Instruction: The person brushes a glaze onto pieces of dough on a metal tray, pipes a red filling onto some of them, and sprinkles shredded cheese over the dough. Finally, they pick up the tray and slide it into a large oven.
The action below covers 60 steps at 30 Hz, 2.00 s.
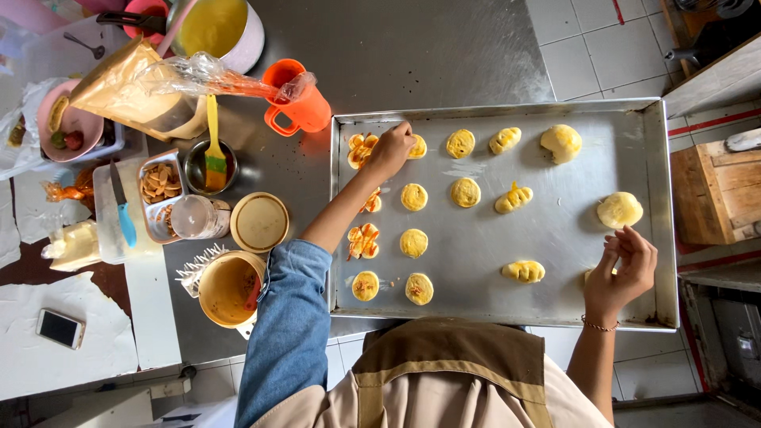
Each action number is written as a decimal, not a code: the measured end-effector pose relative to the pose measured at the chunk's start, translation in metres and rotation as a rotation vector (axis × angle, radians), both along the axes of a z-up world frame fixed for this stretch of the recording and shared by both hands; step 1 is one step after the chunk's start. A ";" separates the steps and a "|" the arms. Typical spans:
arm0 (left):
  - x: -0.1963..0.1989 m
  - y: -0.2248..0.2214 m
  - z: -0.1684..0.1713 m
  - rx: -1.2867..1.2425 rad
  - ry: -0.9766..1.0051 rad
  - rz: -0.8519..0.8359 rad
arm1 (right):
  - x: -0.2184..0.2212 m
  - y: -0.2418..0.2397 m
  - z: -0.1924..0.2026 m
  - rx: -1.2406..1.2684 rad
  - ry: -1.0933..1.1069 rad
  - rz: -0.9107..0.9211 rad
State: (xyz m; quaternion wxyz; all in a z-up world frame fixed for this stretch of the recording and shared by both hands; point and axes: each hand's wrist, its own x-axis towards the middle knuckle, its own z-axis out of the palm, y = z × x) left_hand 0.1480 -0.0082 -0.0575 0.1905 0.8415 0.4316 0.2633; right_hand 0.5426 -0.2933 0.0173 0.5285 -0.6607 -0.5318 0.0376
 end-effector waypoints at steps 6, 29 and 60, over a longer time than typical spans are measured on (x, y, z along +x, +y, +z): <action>-0.002 0.002 -0.004 0.046 0.036 -0.017 | 0.000 0.003 0.000 0.034 0.073 0.036; 0.002 -0.140 0.017 0.037 -0.051 0.033 | 0.011 0.007 -0.013 0.089 0.001 0.089; -0.524 -0.204 -0.015 0.081 -0.109 1.152 | -0.056 0.072 -0.054 0.003 0.079 0.368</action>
